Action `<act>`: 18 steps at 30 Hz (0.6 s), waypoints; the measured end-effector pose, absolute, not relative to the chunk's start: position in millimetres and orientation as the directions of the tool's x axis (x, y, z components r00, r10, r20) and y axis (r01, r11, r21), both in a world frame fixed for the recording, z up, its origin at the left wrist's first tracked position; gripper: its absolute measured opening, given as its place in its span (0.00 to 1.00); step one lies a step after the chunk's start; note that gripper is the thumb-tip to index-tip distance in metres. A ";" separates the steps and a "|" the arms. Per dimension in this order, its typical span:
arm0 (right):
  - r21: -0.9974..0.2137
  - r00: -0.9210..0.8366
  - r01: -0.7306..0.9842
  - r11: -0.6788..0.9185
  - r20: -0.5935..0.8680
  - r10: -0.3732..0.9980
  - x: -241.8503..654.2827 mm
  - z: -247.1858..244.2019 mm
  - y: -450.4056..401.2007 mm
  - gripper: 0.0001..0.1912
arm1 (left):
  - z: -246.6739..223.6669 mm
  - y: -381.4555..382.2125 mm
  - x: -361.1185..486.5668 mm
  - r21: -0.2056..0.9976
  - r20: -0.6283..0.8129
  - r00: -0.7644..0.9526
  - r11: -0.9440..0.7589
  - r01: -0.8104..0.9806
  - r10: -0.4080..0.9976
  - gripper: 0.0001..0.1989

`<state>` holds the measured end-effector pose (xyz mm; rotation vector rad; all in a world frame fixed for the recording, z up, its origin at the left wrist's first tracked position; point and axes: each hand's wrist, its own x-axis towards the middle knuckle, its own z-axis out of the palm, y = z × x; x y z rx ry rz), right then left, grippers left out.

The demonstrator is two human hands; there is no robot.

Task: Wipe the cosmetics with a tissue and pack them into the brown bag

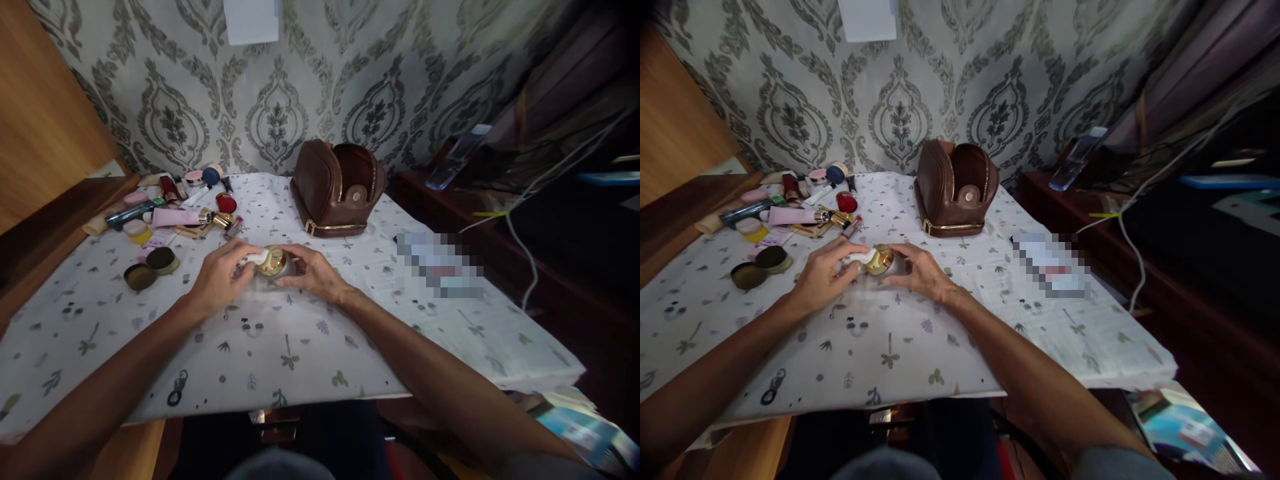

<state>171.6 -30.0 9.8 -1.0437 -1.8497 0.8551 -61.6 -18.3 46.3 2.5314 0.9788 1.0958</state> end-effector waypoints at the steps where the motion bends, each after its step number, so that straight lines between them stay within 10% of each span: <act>1: -0.854 -0.310 0.316 0.413 0.318 0.896 171.5 8.2 -29.5 0.35 | 48.2 -19.4 -62.3 0.439 0.552 0.510 -0.751 0.494 0.659 0.13; 11: -0.784 -0.321 0.386 0.486 0.380 0.868 168.9 13.2 -32.6 0.34 | 57.7 -28.3 -58.3 0.618 0.453 0.553 -0.693 0.371 0.700 0.12; 18: -0.670 -0.379 0.466 0.578 0.439 0.815 166.2 19.3 -38.6 0.34 | 51.6 -23.6 -55.4 0.519 0.597 0.570 -0.813 0.264 0.565 0.13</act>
